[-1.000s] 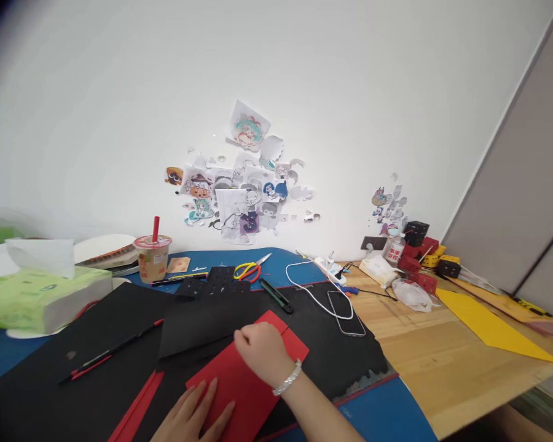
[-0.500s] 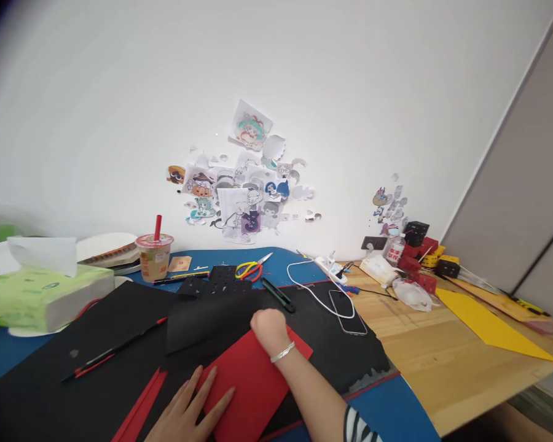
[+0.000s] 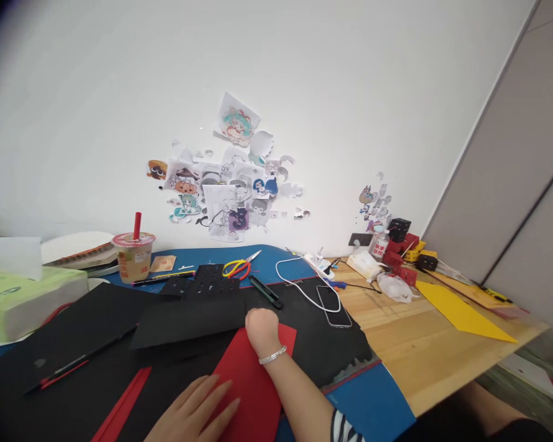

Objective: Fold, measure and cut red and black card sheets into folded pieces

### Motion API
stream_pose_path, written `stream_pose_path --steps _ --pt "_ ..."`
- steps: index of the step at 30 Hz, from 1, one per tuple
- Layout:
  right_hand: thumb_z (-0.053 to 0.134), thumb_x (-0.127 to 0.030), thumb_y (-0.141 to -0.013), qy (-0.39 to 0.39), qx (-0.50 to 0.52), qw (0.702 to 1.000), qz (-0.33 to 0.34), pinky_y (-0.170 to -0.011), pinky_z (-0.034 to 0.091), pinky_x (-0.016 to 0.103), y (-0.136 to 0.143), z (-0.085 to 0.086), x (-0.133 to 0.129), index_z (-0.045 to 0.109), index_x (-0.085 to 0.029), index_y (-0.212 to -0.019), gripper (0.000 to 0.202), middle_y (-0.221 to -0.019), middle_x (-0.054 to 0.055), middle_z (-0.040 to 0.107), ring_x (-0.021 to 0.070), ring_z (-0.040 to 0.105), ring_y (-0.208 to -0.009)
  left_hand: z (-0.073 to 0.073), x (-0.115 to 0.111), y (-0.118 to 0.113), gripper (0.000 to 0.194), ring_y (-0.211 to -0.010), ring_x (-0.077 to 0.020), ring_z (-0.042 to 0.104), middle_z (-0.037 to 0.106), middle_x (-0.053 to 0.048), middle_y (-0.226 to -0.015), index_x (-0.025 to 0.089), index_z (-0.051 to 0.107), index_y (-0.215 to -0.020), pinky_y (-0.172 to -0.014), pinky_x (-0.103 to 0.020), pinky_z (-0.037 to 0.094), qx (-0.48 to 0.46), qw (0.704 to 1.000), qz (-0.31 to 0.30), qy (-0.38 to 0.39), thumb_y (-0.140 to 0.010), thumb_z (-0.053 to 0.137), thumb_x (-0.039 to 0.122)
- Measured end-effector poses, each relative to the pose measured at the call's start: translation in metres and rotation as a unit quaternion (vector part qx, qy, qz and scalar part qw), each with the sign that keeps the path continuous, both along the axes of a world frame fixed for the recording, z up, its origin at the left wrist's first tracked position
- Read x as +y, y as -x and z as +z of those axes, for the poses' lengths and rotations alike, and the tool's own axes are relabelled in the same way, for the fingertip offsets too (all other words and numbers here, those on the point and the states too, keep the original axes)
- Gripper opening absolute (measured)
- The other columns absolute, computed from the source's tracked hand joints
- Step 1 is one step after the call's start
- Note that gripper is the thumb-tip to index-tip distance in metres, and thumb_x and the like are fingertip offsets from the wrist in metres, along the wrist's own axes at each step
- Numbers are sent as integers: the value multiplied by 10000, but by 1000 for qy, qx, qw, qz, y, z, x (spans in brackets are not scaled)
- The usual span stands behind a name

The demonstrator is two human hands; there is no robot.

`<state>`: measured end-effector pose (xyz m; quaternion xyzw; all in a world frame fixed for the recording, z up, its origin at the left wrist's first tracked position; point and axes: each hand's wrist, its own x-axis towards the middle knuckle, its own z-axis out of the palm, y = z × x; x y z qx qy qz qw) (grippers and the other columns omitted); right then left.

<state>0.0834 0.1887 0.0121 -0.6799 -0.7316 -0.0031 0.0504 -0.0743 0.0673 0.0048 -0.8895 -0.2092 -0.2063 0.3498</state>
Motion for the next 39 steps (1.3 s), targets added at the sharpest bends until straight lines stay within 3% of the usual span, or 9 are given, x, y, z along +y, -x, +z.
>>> stream_pose_path --steps 3,8,16,20,23,26,29,34,39 --pt "533 -304 -893 -9 4 1000 -2 -790 504 392 -1 0 0 541 -158 -1127 276 -1128 76 573 193 594 -936 -8 11 -14 546 -1080 -226 562 577 -30 -1257 215 487 -1251 -845 -311 426 12 999 -33 19 -850 370 567" --pt "529 -312 -896 -39 16 999 -14 -767 512 374 -3 2 1 553 -163 -1102 256 -1096 65 588 177 604 -896 -37 26 -18 581 -1104 -204 548 566 -43 -1268 194 316 -1371 -862 -273 400 -10 998 -47 35 -879 368 499" --pt "485 -281 -890 -136 50 989 -15 -793 431 322 -24 6 -2 638 -131 -868 215 -931 116 643 240 575 -942 -30 23 -16 478 -1037 -163 594 637 -24 -1171 271 383 -1334 -859 -221 409 -29 999 -39 11 -878 459 394" --pt "496 -277 -872 -137 70 988 -11 -749 412 311 -25 1 1 657 -120 -804 235 -864 134 666 256 599 -884 1 38 8 619 -1197 -253 485 494 -107 -1327 284 324 -1365 -914 -341 424 -63 993 4 97 -824 418 571" --pt "477 -261 -878 -138 88 986 -15 -692 401 297 -25 0 4 659 -112 -810 244 -847 143 676 254 617 -849 36 62 35 609 -1347 -268 228 274 -45 -1469 316 316 -1362 -1062 -471 241 -82 917 241 307 -810 439 544" --pt "467 -264 -881 -136 111 984 -16 -605 375 280 -26 0 5 657 -117 -795 255 -800 138 688 243 638 -766 57 87 53 758 -1258 -389 370 440 -231 -1347 114 413 -1317 -1015 -579 242 -104 880 339 315 -662 639 422" --pt "490 -254 -863 -135 139 981 -16 -542 330 265 -28 1 6 652 -133 -734 240 -725 121 692 225 641 -673 64 104 59 838 -1083 -357 549 616 -201 -1145 125 484 -1267 -982 -509 325 -109 880 342 312 -502 741 352" --pt "520 -228 -829 -143 207 968 -19 -485 246 245 -29 -1 9 604 -169 -645 210 -608 55 654 176 592 -558 89 126 61 708 -1021 -338 568 604 -183 -1115 124 409 -1315 -856 -433 428 -212 876 352 252 -688 574 410" --pt "466 -244 -846 -166 306 937 -19 -477 245 236 -31 0 13 485 -195 -518 332 -508 -2 554 139 503 -489 106 134 50 860 -1313 -489 137 249 -329 -1402 8 154 -1385 -982 -657 155 -366 848 332 193 -739 474 478"
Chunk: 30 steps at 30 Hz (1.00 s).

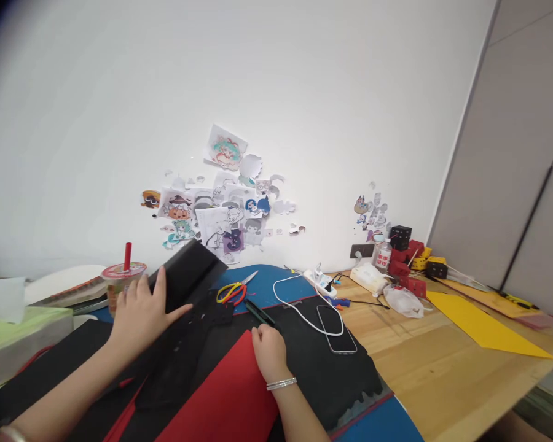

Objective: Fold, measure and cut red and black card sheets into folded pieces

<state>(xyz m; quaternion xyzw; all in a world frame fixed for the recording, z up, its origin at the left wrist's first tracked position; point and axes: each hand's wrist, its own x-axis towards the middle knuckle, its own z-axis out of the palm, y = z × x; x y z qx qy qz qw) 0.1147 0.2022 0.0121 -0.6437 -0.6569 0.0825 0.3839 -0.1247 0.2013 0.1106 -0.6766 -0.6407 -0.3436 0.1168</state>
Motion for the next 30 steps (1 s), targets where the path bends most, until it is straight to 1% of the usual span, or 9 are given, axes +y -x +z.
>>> stream_pose_path --steps 2,4,6,9,12,17,21,26,30 --pt "422 -283 -863 -23 50 998 -1 -493 283 230 -3 2 2 457 -203 -515 359 -524 -6 548 136 494 -502 -8 -9 -5 851 -1349 -412 104 230 -274 -1444 22 252 -1362 -1057 -567 112 -43 997 -58 7 -707 508 501" --pt "353 -348 -888 -48 108 993 -10 -517 334 230 -8 4 4 458 -209 -551 378 -566 6 568 144 507 -532 -23 -25 -9 750 -1291 -323 339 440 -198 -1356 94 411 -1287 -1068 -445 231 -101 986 -124 47 -701 514 550" --pt "282 -417 -901 -67 171 983 -24 -546 383 241 -11 5 5 484 -208 -604 416 -615 34 602 162 534 -572 -44 -43 -10 651 -1098 -277 563 617 -145 -1168 149 442 -1244 -950 -418 419 -192 965 -150 96 -764 435 589" --pt "251 -506 -894 -77 259 962 -36 -591 440 264 -10 3 4 539 -192 -681 476 -696 83 656 193 584 -643 -75 -61 -11 649 -872 -260 674 718 -94 -915 179 423 -1156 -772 -380 540 -377 890 -207 152 -733 446 671" --pt "262 -556 -884 -69 331 941 -7 -627 481 272 2 0 -1 583 -177 -750 515 -775 103 691 213 631 -717 -92 -65 -7 554 -860 -262 679 729 -62 -892 229 483 -1022 -757 -376 550 -469 839 -228 154 -707 493 684" --pt "254 -576 -888 -42 398 912 86 -719 518 296 16 6 -12 624 -137 -928 575 -928 118 701 230 658 -857 -84 -65 7 467 -908 -271 663 731 -37 -904 215 599 -914 -790 -354 536 -518 814 -224 139 -621 675 571" --pt "403 -599 -832 -32 392 909 137 -687 516 293 11 16 -15 640 -147 -891 513 -896 91 699 230 649 -825 -73 -72 10 443 -882 -259 670 730 -33 -916 205 601 -932 -771 -339 543 -548 793 -226 140 -640 682 528" --pt "495 -549 -794 -44 345 928 133 -599 488 267 5 17 -14 636 -156 -768 418 -775 65 685 215 627 -719 -69 -76 7 486 -855 -262 676 735 -39 -894 188 625 -916 -755 -334 551 -567 781 -224 138 -594 705 544" --pt "500 -467 -804 -77 287 949 105 -624 490 293 4 12 -12 626 -155 -923 357 -821 80 675 218 617 -720 -62 -80 5 481 -878 -269 669 736 -40 -892 183 652 -874 -764 -324 548 -567 784 -217 131 -558 722 538"
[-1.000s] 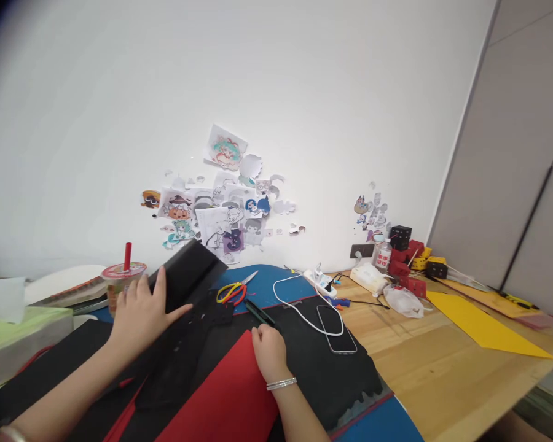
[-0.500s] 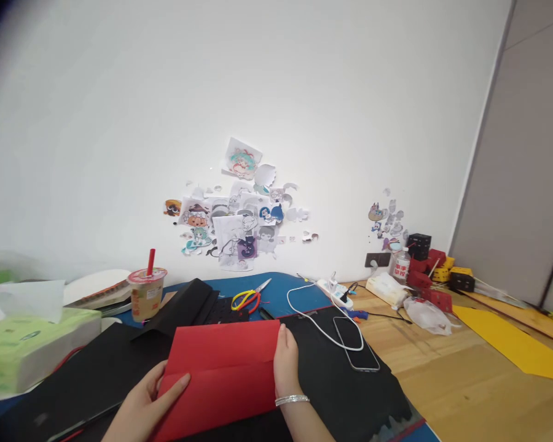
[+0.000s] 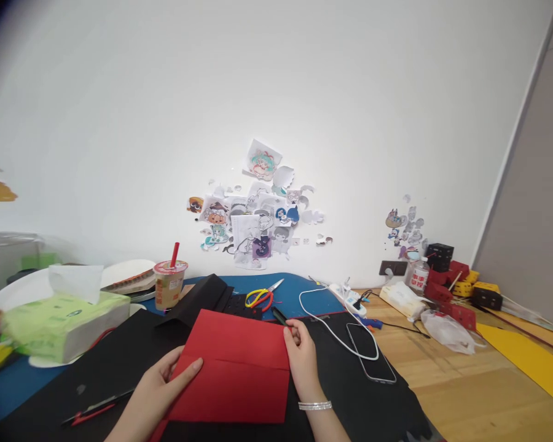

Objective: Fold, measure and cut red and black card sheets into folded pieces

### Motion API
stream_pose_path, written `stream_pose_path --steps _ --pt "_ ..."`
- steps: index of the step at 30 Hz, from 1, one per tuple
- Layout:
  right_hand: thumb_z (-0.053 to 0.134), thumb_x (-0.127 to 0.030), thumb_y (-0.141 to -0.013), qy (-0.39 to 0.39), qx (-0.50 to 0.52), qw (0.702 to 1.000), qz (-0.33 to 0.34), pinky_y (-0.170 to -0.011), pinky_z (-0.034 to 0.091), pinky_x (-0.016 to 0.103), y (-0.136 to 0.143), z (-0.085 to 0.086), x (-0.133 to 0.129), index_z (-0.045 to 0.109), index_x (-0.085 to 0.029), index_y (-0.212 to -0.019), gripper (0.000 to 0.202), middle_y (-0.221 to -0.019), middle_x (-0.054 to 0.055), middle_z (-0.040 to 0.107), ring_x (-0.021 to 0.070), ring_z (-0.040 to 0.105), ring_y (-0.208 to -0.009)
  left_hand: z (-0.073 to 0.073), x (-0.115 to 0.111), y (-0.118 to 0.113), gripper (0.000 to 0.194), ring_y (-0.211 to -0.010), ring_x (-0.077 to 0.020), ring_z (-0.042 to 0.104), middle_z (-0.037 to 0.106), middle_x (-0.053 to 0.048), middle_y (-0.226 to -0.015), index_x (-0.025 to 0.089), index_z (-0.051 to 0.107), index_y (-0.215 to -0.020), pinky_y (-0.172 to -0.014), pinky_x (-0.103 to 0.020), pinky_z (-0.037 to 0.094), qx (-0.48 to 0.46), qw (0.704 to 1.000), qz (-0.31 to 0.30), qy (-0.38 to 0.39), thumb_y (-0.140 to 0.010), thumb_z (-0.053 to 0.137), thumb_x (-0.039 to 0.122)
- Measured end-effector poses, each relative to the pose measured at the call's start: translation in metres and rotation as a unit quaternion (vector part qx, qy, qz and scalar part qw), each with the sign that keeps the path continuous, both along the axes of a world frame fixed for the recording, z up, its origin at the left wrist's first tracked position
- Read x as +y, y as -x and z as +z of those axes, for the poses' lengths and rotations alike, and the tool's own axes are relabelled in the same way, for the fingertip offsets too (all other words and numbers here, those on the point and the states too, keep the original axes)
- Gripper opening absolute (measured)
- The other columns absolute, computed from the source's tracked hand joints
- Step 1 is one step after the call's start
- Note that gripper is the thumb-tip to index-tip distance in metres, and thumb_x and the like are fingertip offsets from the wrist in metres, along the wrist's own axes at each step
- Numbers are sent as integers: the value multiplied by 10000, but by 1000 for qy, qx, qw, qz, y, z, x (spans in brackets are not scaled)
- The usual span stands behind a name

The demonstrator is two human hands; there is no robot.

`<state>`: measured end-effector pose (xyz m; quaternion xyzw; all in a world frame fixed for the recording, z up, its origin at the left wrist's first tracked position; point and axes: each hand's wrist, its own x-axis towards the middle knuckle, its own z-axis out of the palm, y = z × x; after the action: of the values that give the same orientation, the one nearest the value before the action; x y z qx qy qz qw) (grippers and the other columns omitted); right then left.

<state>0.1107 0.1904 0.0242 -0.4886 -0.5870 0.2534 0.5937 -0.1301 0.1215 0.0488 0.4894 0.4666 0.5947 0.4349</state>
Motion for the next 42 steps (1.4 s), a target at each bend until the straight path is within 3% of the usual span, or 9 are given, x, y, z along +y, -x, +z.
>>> stream_pose_path --steps 5,11,15,23,31,38,42 --pt "505 -388 -812 -46 -81 995 -19 -829 460 355 0 -2 -2 637 -182 -969 291 -1001 102 653 248 592 -914 6 -5 -3 476 -867 -270 672 737 -40 -879 183 658 -850 -747 -319 552 0 1000 2 2 -547 717 546" --pt "491 -361 -836 -64 -151 986 -8 -959 398 377 1 -3 -3 606 -199 -1119 346 -1118 97 615 243 541 -1068 -4 -2 -3 479 -872 -266 670 733 -44 -902 183 659 -892 -743 -316 552 -4 1000 -6 -6 -574 710 538" --pt "480 -355 -848 -67 -178 982 -1 -960 409 359 1 -4 -3 590 -208 -1152 356 -1128 88 611 229 544 -1080 -7 -2 -3 453 -860 -255 671 730 -39 -918 191 657 -921 -740 -311 552 -7 1000 -10 -10 -614 696 522" --pt "434 -359 -876 -71 -199 977 -4 -956 419 347 2 -6 -2 581 -210 -1177 367 -1161 91 605 226 544 -1097 5 -13 -10 447 -847 -269 671 734 -32 -872 192 672 -859 -744 -330 551 -6 1000 11 -22 -577 712 536" --pt "487 -408 -840 -10 -232 972 43 -1051 311 383 2 -17 1 457 -186 -1310 520 -1348 101 466 240 398 -1262 7 -21 -16 469 -867 -272 668 735 -26 -889 204 685 -872 -746 -320 549 -2 999 20 -39 -566 712 558" --pt "535 -347 -804 -32 -180 983 21 -980 384 337 4 -11 -2 479 -184 -1210 441 -1218 99 527 221 495 -1149 7 -14 -8 429 -860 -277 673 737 -47 -876 182 701 -861 -736 -324 554 67 995 29 -63 -636 656 545" --pt "519 -337 -817 -68 -168 983 7 -956 396 344 3 -7 -5 502 -197 -1158 369 -1159 90 538 223 511 -1099 6 -11 -3 397 -851 -263 676 735 -53 -889 177 703 -881 -745 -322 549 121 987 63 -86 -712 593 518"
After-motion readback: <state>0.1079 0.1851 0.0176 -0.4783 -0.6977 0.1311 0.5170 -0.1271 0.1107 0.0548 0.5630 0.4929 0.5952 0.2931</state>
